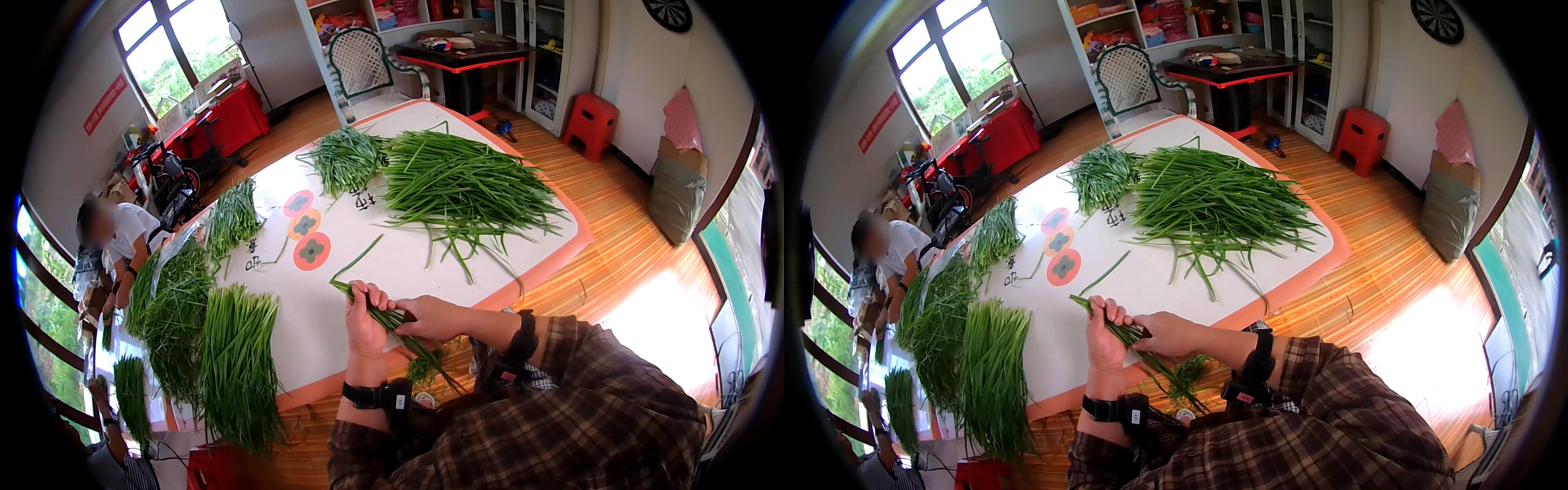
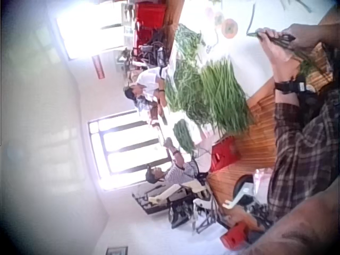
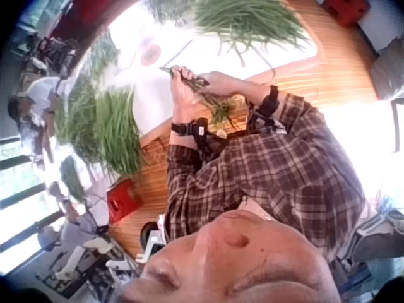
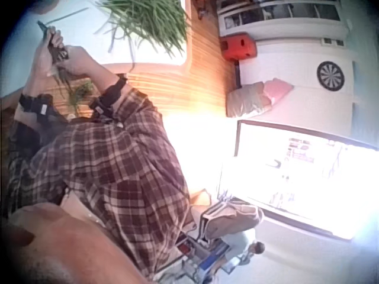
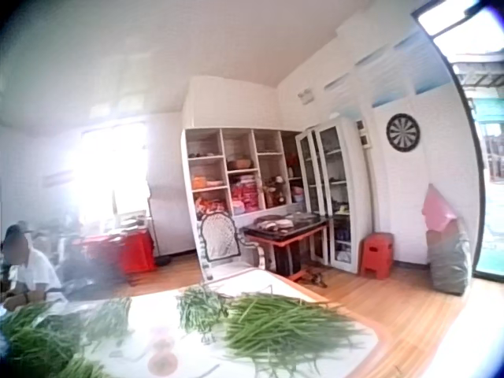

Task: The person sorts through bunches of long green vegetables by hand, picking out individual stalks and placing them into a separate pile on the table.

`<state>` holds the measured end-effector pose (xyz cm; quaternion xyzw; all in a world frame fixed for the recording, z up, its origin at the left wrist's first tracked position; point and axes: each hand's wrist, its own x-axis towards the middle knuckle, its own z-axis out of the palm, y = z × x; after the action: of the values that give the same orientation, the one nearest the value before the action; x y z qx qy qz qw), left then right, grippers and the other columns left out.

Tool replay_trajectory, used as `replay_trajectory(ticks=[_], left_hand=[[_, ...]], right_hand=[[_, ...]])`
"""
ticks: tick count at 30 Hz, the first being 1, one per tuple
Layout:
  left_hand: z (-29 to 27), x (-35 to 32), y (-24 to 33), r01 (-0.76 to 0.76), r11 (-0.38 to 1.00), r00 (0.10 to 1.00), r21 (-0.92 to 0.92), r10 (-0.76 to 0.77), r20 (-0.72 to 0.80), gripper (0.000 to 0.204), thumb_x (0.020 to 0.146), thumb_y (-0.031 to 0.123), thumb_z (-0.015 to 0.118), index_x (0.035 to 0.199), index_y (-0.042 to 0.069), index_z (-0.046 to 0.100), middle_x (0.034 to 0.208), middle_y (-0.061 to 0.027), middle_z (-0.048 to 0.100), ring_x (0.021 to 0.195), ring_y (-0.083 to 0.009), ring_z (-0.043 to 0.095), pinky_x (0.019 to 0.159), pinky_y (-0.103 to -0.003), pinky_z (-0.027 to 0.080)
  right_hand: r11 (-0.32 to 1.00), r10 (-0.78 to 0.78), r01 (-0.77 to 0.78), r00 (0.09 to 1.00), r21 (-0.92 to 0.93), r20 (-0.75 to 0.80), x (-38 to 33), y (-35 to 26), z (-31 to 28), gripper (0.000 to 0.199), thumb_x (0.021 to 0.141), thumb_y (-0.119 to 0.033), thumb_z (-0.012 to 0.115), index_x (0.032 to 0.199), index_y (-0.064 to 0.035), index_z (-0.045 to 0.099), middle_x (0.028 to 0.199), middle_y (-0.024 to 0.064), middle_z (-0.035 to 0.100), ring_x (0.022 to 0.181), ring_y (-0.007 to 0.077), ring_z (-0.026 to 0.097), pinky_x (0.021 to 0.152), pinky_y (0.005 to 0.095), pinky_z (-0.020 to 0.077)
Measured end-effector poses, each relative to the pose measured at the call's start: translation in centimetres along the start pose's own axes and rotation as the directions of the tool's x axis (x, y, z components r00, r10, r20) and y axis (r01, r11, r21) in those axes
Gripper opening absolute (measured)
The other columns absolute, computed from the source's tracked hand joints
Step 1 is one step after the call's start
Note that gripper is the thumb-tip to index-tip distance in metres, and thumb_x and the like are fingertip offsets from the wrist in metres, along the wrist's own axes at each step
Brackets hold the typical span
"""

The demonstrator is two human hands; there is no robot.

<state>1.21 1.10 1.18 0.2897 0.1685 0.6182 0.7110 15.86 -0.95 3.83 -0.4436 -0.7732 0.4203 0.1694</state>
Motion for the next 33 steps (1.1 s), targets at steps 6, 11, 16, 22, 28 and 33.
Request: replay_trajectory(ticks=[6,11,16,22,28,33], left_hand=[[-2.3,0.6,0.6,0.085,0.992,0.994,-0.098,-0.091,-0.066,0.020,0.095,0.030,0.040,0.080,0.018,0.044,0.057,0.0051,0.031,0.045,-0.0054,0.023,0.042,-0.019,0.020],[-1.4,0.2,0.7,0.292,0.956,0.955,-0.037,-0.290,0.057,0.021,0.095,0.030,0.039,0.081,0.015,0.044,0.056,0.0043,0.031,0.043,-0.0054,0.021,0.040,-0.020,0.019],[-1.1,0.2,0.5,0.330,0.942,0.936,0.056,-0.334,0.109,0.021,0.094,0.032,0.041,0.081,0.015,0.045,0.056,0.0040,0.032,0.041,-0.0049,0.022,0.039,-0.019,0.019],[-1.2,0.1,0.4,0.221,0.975,0.975,0.037,-0.222,0.026,0.022,0.095,0.030,0.040,0.081,0.013,0.044,0.058,0.0018,0.036,0.044,-0.0066,0.026,0.041,-0.021,0.022],[-1.3,0.4,-0.1,0.077,0.994,0.996,0.076,-0.073,-0.049,0.020,0.094,0.029,0.042,0.084,0.012,0.045,0.059,0.0021,0.037,0.045,-0.0066,0.029,0.042,-0.021,0.024],[-0.7,0.5,-0.4,0.068,0.977,0.984,0.204,-0.033,-0.173,0.025,0.091,0.024,0.051,0.112,0.010,0.047,0.057,0.0040,0.035,0.044,-0.0053,0.030,0.042,-0.020,0.025]], right_hand=[[0.986,0.012,0.007,0.994,0.169,-0.109,-1.3,3.7,-5.3,0.019,0.085,-0.017,0.049,0.095,-0.0050,0.060,0.071,0.0059,0.062,0.061,0.0123,0.056,0.059,0.0280,0.0444],[0.936,-0.080,-0.115,0.852,-0.334,-0.518,1.6,5.5,-11.2,0.016,0.082,-0.014,0.050,0.091,-0.0094,0.062,0.090,0.0035,0.063,0.084,0.0220,0.056,0.073,0.0341,0.0449],[0.485,-0.248,-0.216,0.895,-0.847,-0.370,4.9,7.1,-12.2,0.017,0.076,-0.010,0.054,0.089,-0.0140,0.064,0.103,-0.0032,0.058,0.104,0.0216,0.046,0.083,0.0388,0.0389],[0.565,-0.350,-0.157,0.843,-0.810,-0.408,4.5,5.8,-11.5,0.024,0.072,-0.010,0.056,0.095,-0.0100,0.064,0.107,-0.0008,0.057,0.105,0.0207,0.045,0.084,0.0370,0.0371],[0.752,-0.549,0.128,0.665,-0.647,-0.507,2.4,4.2,-8.0,0.030,0.069,-0.008,0.060,0.099,-0.0045,0.061,0.111,0.0057,0.056,0.104,0.0264,0.048,0.089,0.0394,0.0369],[0.776,-0.557,0.230,0.688,-0.588,-0.465,0.9,1.9,-3.5,0.037,0.068,-0.008,0.062,0.104,-0.0067,0.058,0.114,0.0053,0.053,0.104,0.0257,0.049,0.088,0.0400,0.0355]])
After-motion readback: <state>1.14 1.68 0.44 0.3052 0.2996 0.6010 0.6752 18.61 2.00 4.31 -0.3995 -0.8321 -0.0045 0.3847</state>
